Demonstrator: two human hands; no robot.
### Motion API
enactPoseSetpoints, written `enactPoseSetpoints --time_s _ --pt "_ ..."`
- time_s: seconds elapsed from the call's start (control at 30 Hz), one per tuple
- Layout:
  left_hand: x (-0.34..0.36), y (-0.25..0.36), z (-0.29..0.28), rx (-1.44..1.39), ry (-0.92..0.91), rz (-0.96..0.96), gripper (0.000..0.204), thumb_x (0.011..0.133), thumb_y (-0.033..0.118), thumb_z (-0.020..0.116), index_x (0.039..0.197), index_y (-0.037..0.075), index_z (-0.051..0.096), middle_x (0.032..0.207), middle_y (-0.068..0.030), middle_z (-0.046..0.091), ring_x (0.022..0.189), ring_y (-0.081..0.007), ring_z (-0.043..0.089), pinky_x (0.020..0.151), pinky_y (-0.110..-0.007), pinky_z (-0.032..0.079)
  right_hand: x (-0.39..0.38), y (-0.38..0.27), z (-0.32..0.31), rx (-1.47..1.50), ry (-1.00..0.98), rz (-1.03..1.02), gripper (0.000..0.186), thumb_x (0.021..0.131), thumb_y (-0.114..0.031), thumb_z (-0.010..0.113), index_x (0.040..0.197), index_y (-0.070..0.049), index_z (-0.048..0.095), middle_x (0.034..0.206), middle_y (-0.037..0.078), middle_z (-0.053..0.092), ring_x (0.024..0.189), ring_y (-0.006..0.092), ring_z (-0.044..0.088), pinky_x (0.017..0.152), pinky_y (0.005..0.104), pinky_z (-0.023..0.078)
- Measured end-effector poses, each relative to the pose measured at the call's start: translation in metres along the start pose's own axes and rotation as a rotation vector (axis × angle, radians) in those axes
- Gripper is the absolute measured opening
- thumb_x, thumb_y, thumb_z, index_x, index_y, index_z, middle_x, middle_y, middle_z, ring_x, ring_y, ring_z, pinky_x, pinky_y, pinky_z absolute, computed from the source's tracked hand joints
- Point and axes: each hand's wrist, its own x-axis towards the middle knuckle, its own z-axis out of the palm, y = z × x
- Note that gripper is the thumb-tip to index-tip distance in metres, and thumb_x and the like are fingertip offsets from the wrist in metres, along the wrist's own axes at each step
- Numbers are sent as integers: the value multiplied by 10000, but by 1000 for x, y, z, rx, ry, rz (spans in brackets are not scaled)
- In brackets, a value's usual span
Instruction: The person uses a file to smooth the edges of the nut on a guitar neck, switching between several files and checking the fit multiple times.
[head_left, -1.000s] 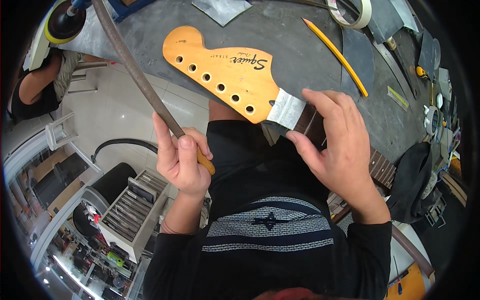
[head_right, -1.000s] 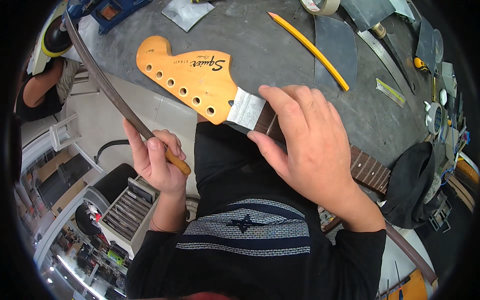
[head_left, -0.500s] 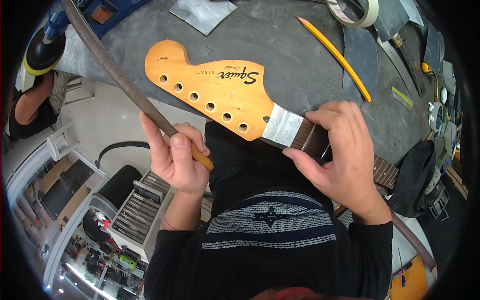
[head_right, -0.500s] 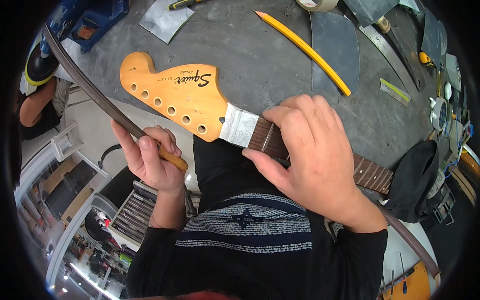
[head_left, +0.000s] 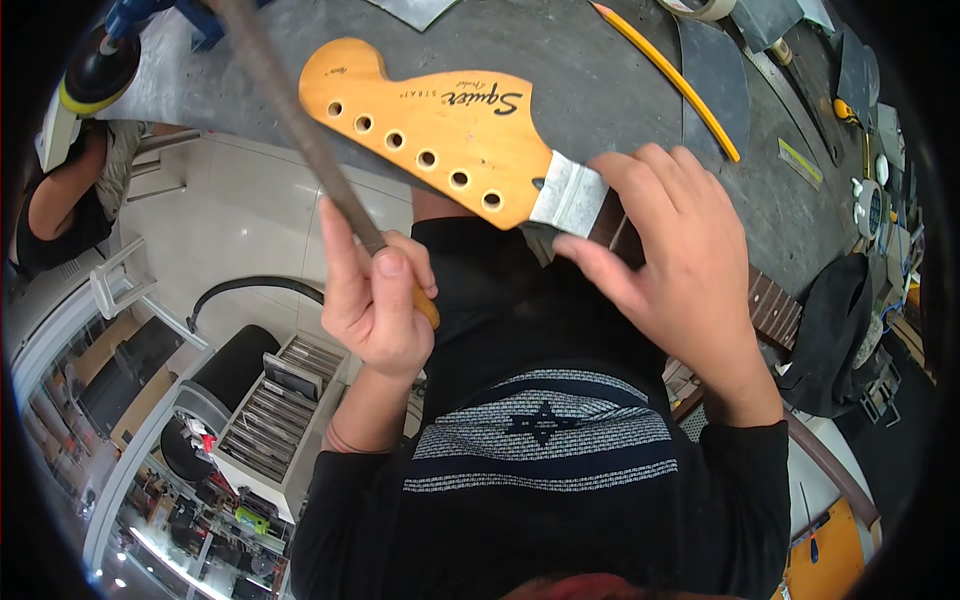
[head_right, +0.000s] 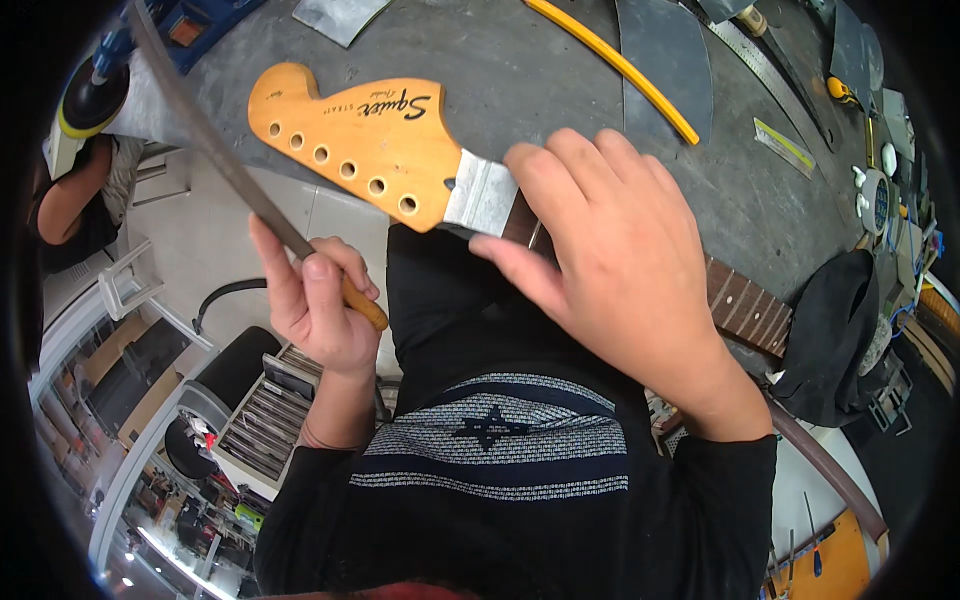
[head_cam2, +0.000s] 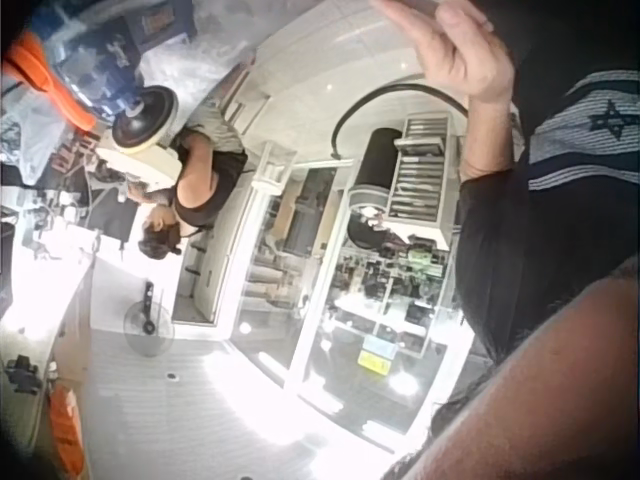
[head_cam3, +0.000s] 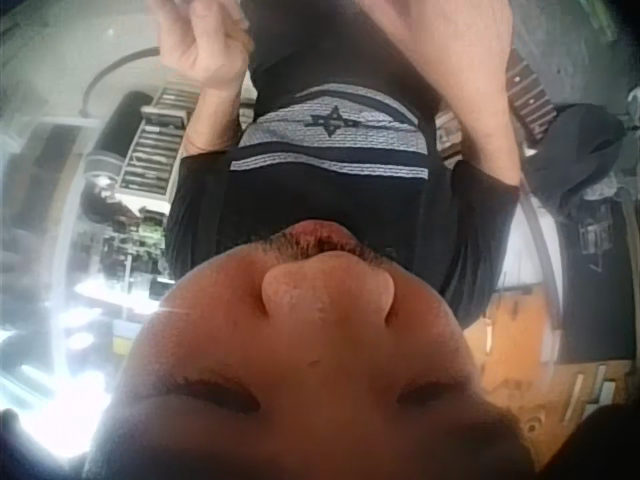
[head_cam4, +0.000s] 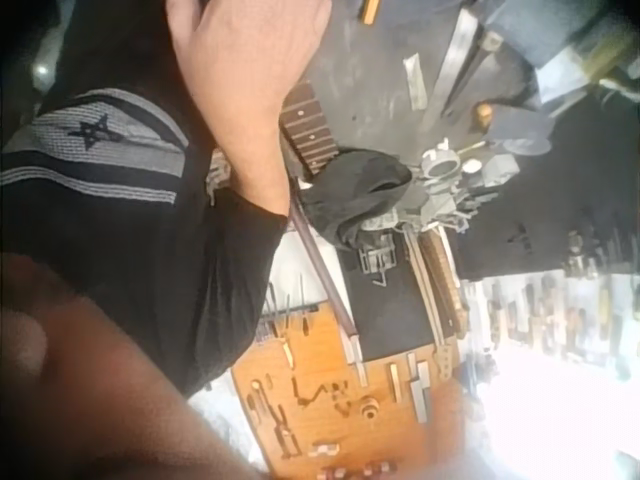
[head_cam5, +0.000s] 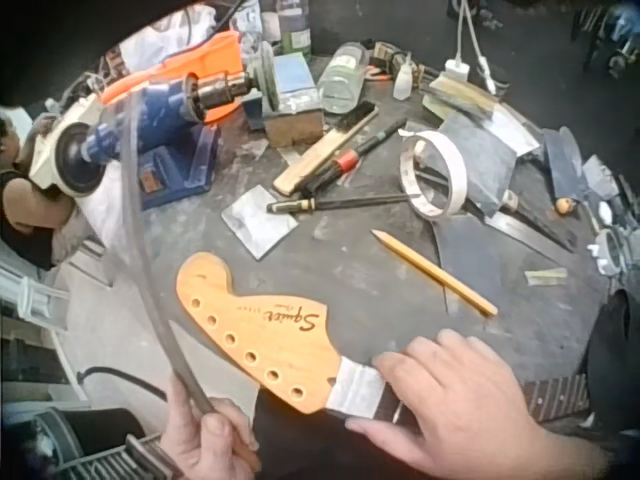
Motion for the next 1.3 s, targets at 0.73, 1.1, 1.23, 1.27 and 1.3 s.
enactPoseSetpoints --time_s 0.73,1.1,1.23,1.27,1.3 --pt "-82 29 -2 565 -271 265 606 923 -145 780 1518 -48 720 755 -121 663 602 -248 614 607 -358 521 40 40 -42 332 -221 74 520 1233 -434 480 1285 23 721 1026 181 703 963 328 676 901 414 536" --pt "-84 34 -3 634 -308 237 620 920 -136 781 1528 -31 720 773 -141 696 630 -261 660 637 -361 549 36 48 -32 311 -190 6 503 1242 -436 456 1310 4 690 926 66 606 866 186 588 818 348 508" --pt "-81 34 2 609 -264 250 669 903 -117 811 1550 27 721 712 -85 584 578 -241 572 574 -378 501 35 41 -32 281 -190 16 482 1238 -405 484 1331 24 683 1019 153 707 963 294 682 886 424 533" --pt "-78 33 5 597 -239 267 691 895 -107 826 1558 56 725 680 -55 526 549 -230 526 538 -386 474 34 39 -32 263 -185 12 477 1236 -399 493 1336 28 681 1047 179 732 992 328 706 902 444 537" --pt "-76 34 7 598 -237 270 694 895 -109 824 1561 58 723 679 -54 526 549 -228 527 538 -386 474 33 35 -33 251 -194 38 476 1231 -399 504 1347 28 680 1075 198 741 1019 357 712 915 459 538"
